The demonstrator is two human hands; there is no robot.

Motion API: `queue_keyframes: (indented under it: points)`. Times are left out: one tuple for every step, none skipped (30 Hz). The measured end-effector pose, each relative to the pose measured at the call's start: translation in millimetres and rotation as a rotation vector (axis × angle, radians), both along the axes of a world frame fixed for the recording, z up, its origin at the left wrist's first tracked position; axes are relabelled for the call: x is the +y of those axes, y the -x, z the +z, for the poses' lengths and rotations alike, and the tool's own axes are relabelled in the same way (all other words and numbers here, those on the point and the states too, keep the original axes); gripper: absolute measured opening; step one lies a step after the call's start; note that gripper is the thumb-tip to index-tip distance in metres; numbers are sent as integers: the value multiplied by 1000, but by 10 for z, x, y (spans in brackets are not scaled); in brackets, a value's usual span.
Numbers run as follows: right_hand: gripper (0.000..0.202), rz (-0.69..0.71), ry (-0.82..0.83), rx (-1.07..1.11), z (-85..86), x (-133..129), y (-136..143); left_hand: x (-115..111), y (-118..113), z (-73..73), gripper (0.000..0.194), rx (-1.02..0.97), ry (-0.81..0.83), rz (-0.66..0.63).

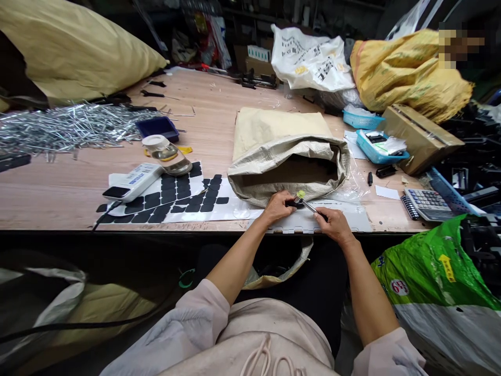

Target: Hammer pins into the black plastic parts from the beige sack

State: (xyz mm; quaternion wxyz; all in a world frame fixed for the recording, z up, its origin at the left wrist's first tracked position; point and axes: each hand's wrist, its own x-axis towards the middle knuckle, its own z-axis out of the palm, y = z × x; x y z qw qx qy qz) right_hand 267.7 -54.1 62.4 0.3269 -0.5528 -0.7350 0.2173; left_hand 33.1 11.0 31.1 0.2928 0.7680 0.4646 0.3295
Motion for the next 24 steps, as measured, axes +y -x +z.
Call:
queue_keyframes:
  points:
    - [26, -7, 6, 12, -20, 10, -5, 0, 0, -4, 17, -4, 1, 3]
    - [27, -17, 24, 45, -40, 21, -9, 2, -1, -13, 18, -12, 4, 9]
    - [29, -28, 56, 95, -59, 32, -14, 6, -3, -24, 18, -19, 8, 15]
    - [32, -42, 100, 160, -77, 44, -18, 12, -6, -36, 19, -25, 13, 17]
    - [35, -60, 150, 237, -92, 57, -24, 18, -8, -44, 19, -28, 18, 17]
    - [39, -81, 200, 320, -103, 71, -31, 22, -8, -47, 19, -28, 24, 13]
    - [42, -101, 241, 405, -111, 86, -42, 23, -4, -40, 19, -27, 30, 6]
    - [45, -119, 272, 485, -114, 103, -55, 17, 6, -23, 18, -27, 35, -6]
    - [47, -133, 292, 556, -114, 119, -71, 1, 23, 4, 17, -26, 37, -28]
    - [48, -141, 306, 614, -111, 135, -89, -27, 48, 39, 17, -25, 35, -62]
    - [49, -143, 315, 659, -106, 149, -107, -69, 83, 79, 17, -22, 29, -108]
    - [49, -142, 321, 693, -101, 160, -125, -124, 126, 121, 17, -17, 19, -162]
    - [48, -141, 323, 717, -97, 167, -139, -191, 177, 162, 17, -6, 8, -214]
    - [48, -142, 323, 733, -94, 170, -149, -264, 234, 200, 17, 11, 1, -259]
    - [48, -145, 321, 742, -92, 171, -154, -339, 293, 234, 16, 35, 1, -295]
    - [48, -151, 319, 746, -91, 168, -155, -407, 351, 265, 15, 60, 8, -323]
    - [48, -156, 318, 747, -92, 164, -151, -460, 402, 293, 15, 85, 25, -349]
    - [48, -159, 319, 745, -93, 159, -144, -490, 441, 319, 16, 100, 46, -368]
    - [48, -158, 319, 743, -94, 155, -135, -488, 466, 344, 17, 101, 66, -376]
    - [48, -155, 319, 740, -97, 151, -124, -451, 472, 368, 19, 89, 79, -362]
    - [48, -150, 319, 737, -99, 149, -114, -377, 457, 390, 22, 66, 80, -316]
    - [48, -145, 319, 732, -102, 149, -105, -265, 421, 409, 25, 39, 69, -239]
    - [47, -143, 320, 726, -105, 149, -97, -121, 367, 425, 28, 11, 55, -140]
    - [47, -144, 319, 720, -107, 151, -91, 48, 298, 436, 32, -13, 43, -32]
